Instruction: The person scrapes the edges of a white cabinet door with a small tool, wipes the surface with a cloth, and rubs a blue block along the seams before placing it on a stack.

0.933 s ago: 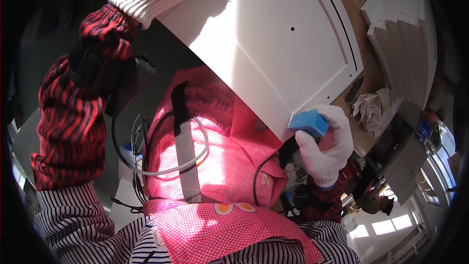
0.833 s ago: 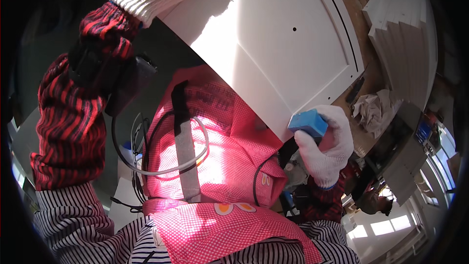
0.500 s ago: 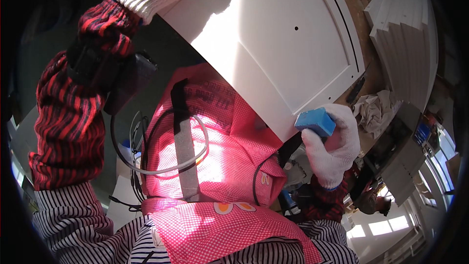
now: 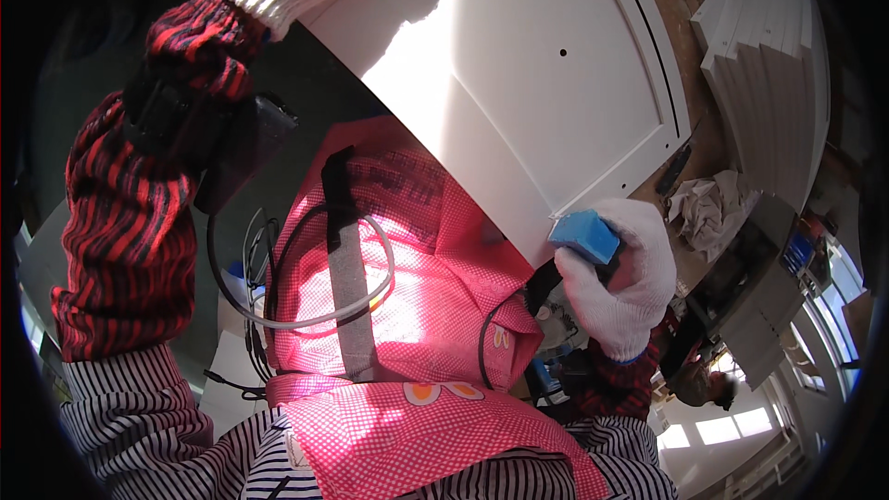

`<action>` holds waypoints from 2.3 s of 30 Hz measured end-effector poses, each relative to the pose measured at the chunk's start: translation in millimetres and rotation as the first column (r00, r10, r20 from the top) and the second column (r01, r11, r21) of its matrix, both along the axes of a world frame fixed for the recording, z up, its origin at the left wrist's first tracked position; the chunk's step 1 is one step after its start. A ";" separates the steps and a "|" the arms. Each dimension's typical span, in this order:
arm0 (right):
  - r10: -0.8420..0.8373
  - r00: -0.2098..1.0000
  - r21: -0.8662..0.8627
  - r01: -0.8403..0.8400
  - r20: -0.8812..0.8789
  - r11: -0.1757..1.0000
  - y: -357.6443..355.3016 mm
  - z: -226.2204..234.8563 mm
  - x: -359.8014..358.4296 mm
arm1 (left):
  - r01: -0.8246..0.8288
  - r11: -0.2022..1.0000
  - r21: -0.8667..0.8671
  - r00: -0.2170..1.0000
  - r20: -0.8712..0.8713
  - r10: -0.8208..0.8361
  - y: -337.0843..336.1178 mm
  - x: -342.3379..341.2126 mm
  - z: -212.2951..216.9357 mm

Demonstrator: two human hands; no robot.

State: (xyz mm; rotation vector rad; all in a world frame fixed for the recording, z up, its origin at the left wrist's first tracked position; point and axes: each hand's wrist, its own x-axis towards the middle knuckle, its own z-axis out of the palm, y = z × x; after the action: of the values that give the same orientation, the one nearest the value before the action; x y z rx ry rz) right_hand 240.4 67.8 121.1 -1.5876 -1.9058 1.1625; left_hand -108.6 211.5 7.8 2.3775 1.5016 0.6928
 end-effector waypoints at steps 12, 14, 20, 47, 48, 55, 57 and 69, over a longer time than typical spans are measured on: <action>-0.001 0.939 0.129 -0.046 0.344 0.991 3.8 22.6 -12.8 | 0.004 1.000 0.003 1.000 0.000 -0.004 0.6 1.0 -0.6; 0.043 0.923 0.151 -0.108 0.383 0.983 1.6 18.9 -15.3 | 0.006 1.000 0.006 1.000 0.000 -0.006 0.6 1.8 -0.5; 0.104 0.921 0.186 -0.184 0.374 0.965 0.1 11.7 -13.8 | 0.011 1.000 0.010 1.000 0.003 -0.011 1.3 1.7 -0.3; 0.056 0.903 0.212 -0.160 0.426 0.964 -0.5 11.0 -7.6 | 0.017 1.000 0.009 1.000 -0.003 -0.017 3.0 2.9 -2.5; 0.055 0.902 0.212 -0.160 0.427 0.964 -0.3 11.3 -7.5 | 0.018 1.000 0.008 1.000 -0.004 -0.018 3.3 2.4 -2.8; -0.046 0.929 0.114 0.004 0.367 0.993 -12.8 8.6 -19.5 | 0.024 1.000 0.013 1.000 -0.003 -0.024 4.4 4.2 -2.3; -0.041 0.928 0.084 0.011 0.370 0.996 -16.5 9.9 -23.4 | 0.025 1.000 0.013 1.000 -0.002 -0.025 4.3 4.0 -3.2; 0.003 0.942 0.063 -0.025 0.335 0.998 -20.2 9.9 -25.5 | 0.026 1.000 0.016 1.000 -0.008 -0.025 5.3 3.6 -3.8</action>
State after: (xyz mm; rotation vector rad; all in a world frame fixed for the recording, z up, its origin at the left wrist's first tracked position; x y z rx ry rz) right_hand 215.0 47.6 131.0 -1.8312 -2.1417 0.8645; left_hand -104.9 216.9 4.0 2.4099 1.4716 0.6935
